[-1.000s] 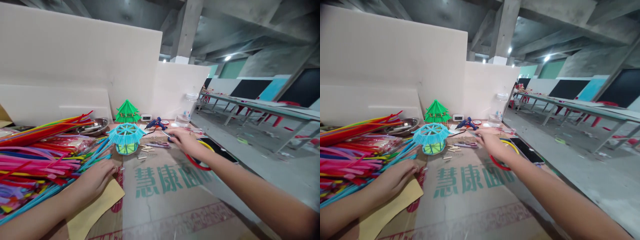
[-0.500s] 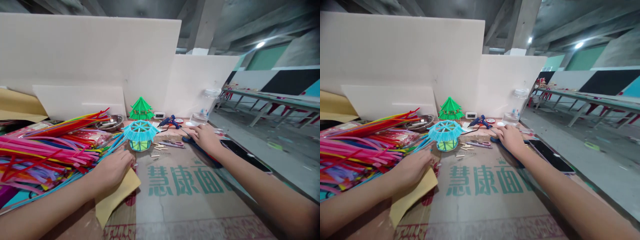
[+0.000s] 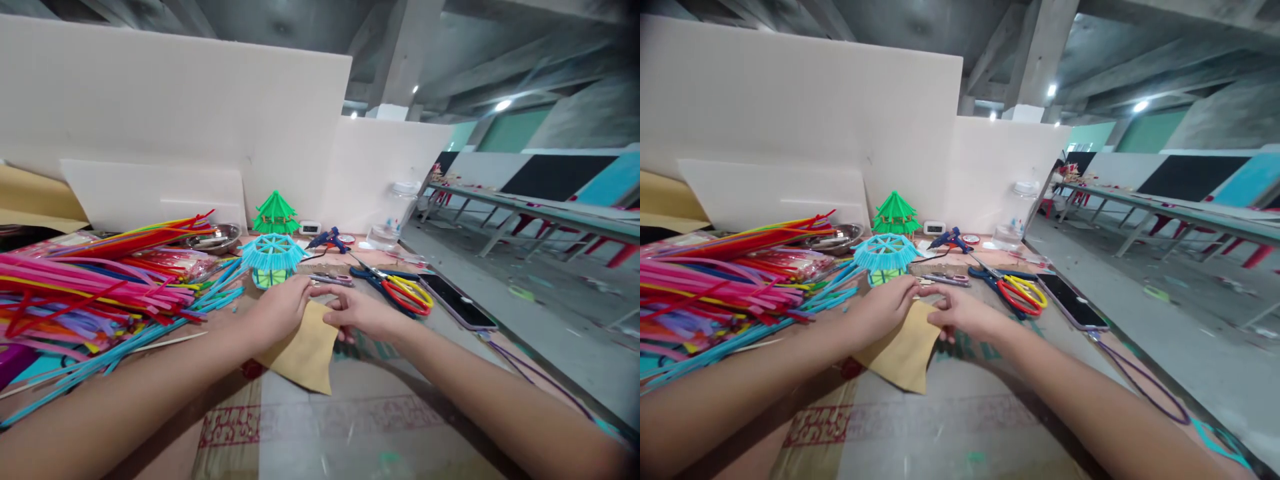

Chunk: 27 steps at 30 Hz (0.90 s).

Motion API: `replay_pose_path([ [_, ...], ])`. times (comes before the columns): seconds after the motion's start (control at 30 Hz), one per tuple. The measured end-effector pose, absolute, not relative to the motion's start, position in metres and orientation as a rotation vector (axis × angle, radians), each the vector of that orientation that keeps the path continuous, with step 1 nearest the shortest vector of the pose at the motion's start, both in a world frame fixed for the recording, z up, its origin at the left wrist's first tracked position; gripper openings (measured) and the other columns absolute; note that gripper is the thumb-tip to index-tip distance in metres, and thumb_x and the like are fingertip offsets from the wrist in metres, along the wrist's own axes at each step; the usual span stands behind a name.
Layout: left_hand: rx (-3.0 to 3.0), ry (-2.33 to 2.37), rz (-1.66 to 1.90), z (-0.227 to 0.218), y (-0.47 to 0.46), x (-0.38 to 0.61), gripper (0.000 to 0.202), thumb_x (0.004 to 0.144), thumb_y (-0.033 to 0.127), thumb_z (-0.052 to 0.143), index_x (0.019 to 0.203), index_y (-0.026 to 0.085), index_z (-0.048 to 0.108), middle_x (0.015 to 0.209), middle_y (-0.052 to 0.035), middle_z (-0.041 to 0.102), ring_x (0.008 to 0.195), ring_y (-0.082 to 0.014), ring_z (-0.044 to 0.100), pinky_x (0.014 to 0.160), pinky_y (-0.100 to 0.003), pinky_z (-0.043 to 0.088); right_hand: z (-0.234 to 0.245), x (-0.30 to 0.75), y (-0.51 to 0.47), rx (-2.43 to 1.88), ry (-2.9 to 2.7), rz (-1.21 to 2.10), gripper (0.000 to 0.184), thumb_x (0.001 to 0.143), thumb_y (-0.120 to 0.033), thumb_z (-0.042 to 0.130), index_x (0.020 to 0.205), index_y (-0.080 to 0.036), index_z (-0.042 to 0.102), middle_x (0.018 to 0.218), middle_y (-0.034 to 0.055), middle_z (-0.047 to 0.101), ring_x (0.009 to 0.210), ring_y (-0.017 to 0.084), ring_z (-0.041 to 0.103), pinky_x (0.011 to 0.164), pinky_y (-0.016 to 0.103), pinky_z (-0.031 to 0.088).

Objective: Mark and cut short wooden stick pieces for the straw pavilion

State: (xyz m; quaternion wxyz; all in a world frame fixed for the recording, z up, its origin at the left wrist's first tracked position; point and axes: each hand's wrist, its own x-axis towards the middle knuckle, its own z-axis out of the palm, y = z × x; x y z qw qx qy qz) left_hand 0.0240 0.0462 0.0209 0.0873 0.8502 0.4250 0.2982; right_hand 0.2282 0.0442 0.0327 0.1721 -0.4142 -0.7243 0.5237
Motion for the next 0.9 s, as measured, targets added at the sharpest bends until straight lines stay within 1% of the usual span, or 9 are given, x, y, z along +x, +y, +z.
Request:
replay_pose_path([
  [0.07,2.578,1.183,0.863,0.018,0.045,0.022,0.023,0.097,0.022,0.040,0.094,0.016,0.062,0.095,-0.0085,0.064,0.091,-0.0223,0.060,0.083,-0.035,0.046,0.029,0.240,0.053,-1.301,-2.230,1.255,0.046,0.086,-0.026,0.057,0.131,-0.019,0.048,0.065,-0.0068,0.049,0.047,0.009,0.052,0.041,0.018,0.040],
  [0.17,2.623,1.006,0.796,0.014,0.041,0.019,0.017,0.092,0.021,0.052,0.091,0.017,0.068,0.098,-0.0081,0.065,0.096,-0.0231,0.059,0.088,-0.037,0.045,0.029,0.255,0.064,-1.351,-2.363,1.108,0.035,0.082,-0.019,0.059,0.117,-0.018,0.061,0.062,-0.0061,0.051,0.049,0.010,0.050,0.044,0.019,0.037],
  [0.33,2.477,0.901,0.859,0.001,0.043,0.019,0.019,0.092,0.023,0.055,0.101,0.019,0.072,0.096,-0.0069,0.068,0.091,-0.0193,0.063,0.080,-0.031,0.049,0.044,0.258,0.070,-1.358,-2.503,0.767,0.023,0.074,-0.018,0.071,0.096,-0.022,0.073,0.072,-0.0014,0.062,0.065,0.015,0.056,0.056,0.023,0.038],
  [0.43,2.303,0.911,0.931,-0.008,0.049,0.019,0.019,0.091,0.021,0.056,0.104,0.018,0.070,0.097,-0.0067,0.070,0.090,-0.0184,0.065,0.079,-0.030,0.051,0.049,0.249,0.070,-1.380,-2.474,0.564,0.013,0.082,-0.025,0.067,0.092,-0.021,0.073,0.082,0.0029,0.068,0.073,0.019,0.058,0.064,0.027,0.039],
  [0.53,2.117,0.904,0.970,-0.016,0.053,0.019,0.032,0.090,0.018,0.055,0.121,0.018,0.061,0.092,-0.0041,0.071,0.083,-0.0158,0.067,0.076,-0.028,0.054,0.044,0.236,0.066,-1.308,-2.324,0.445,0.018,0.093,-0.027,0.054,0.099,-0.019,0.068,0.087,0.0043,0.070,0.076,0.018,0.059,0.067,0.028,0.042],
  [0.6,2.012,0.887,0.991,-0.019,0.054,0.019,0.046,0.090,0.017,0.055,0.135,0.019,0.048,0.090,-0.0022,0.070,0.080,-0.0143,0.068,0.074,-0.027,0.055,0.034,0.227,0.061,-1.211,-2.234,0.491,0.015,0.093,-0.026,0.054,0.096,-0.019,0.067,0.086,0.0036,0.070,0.076,0.018,0.061,0.067,0.028,0.044],
  [0.67,1.929,0.858,1.017,-0.021,0.055,0.019,0.055,0.088,0.018,0.058,0.140,0.020,0.042,0.089,-0.0014,0.069,0.081,-0.0140,0.068,0.075,-0.027,0.055,0.022,0.219,0.056,-1.144,-2.174,0.630,0.011,0.090,-0.025,0.058,0.090,-0.019,0.068,0.085,0.0035,0.071,0.077,0.018,0.062,0.068,0.028,0.046],
  [0.83,1.875,0.857,1.035,-0.022,0.055,0.021,0.051,0.086,0.020,0.062,0.136,0.021,0.050,0.088,-0.0008,0.068,0.079,-0.0140,0.065,0.073,-0.027,0.053,0.005,0.210,0.052,-1.023,-2.019,0.823,0.007,0.085,-0.024,0.066,0.085,-0.020,0.072,0.087,0.0036,0.070,0.080,0.018,0.063,0.073,0.030,0.048],
  [0.9,1.877,0.856,1.006,-0.021,0.054,0.022,0.052,0.085,0.020,0.062,0.136,0.021,0.049,0.088,-0.0006,0.068,0.079,-0.0143,0.065,0.072,-0.027,0.053,0.004,0.211,0.053,-0.978,-1.953,0.927,0.007,0.083,-0.026,0.068,0.083,-0.020,0.071,0.083,0.0022,0.067,0.077,0.016,0.061,0.070,0.028,0.047],
])
